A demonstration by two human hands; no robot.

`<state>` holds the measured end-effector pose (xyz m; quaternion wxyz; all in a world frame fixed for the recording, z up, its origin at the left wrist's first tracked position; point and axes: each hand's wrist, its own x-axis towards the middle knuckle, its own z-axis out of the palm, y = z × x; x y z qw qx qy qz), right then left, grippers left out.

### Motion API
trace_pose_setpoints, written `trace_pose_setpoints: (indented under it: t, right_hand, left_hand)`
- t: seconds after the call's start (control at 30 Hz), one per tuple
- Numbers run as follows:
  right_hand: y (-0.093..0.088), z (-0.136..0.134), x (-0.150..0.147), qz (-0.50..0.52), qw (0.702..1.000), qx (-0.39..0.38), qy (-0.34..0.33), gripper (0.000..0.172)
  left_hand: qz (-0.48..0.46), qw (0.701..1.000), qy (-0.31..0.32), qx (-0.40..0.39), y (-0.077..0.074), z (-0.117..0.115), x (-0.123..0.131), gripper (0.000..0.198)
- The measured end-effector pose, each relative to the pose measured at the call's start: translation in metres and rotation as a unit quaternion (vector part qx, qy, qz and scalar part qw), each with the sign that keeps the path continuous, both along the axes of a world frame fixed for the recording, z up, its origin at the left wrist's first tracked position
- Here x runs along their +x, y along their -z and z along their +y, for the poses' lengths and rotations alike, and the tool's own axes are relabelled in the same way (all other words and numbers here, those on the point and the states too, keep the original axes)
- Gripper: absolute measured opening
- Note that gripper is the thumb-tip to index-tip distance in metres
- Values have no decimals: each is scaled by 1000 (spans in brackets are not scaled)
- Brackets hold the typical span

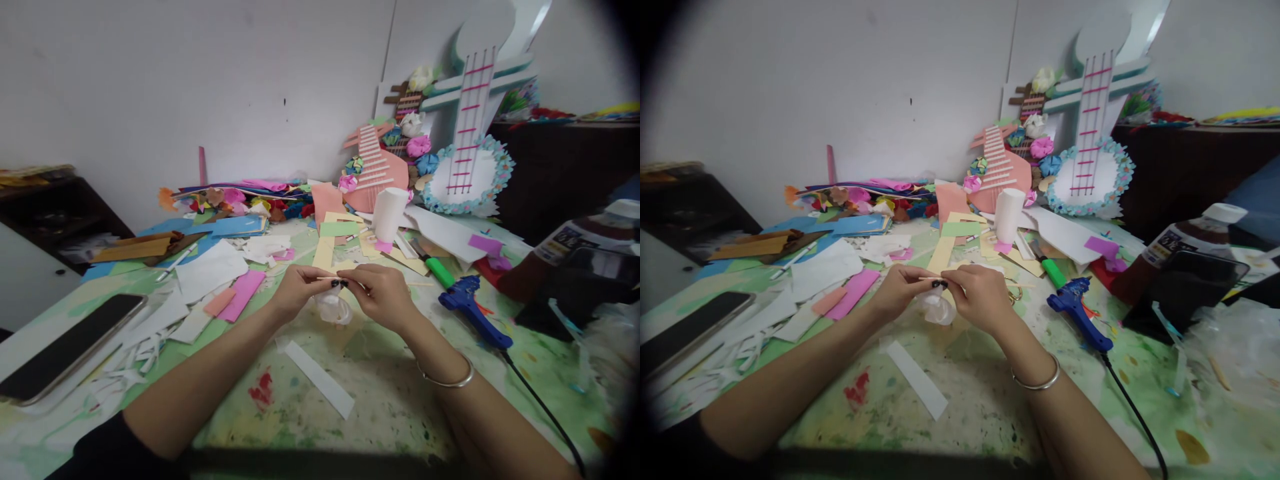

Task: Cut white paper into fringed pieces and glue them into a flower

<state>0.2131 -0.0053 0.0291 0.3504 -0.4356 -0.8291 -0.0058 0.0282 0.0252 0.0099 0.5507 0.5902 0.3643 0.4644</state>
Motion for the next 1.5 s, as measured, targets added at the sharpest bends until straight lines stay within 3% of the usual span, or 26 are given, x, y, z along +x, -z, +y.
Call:
trace_pose_setpoints:
  t: [0.13,0.3,0.47,0.9,1.23,1.5]
  right_hand:
    - [-4,0,-1,-9,999,-37,24,24]
    - [-9,0,-3,-55,988,-116,80,40]
    - [-11,0,-4,-50,985,-144,78,43]
    - [-5,1,-7,-57,984,-83,149,50]
    - [-5,0,-6,-17,989,-65,134,41]
    - [-5,-1,-5,35,989,-93,110,35]
  left_hand:
    - [9,1000,3,15,0,-2,-1,21]
    - [23,999,9,31,-5,-4,0,19]
    - [21,999,8,31,-5,-4,1,18]
    - [9,999,23,-20,-5,-4,2,27]
    - [-7,997,40,-58,-4,-3,-2,33]
    - [1,1000,24,-5,-1,2,-2,24]
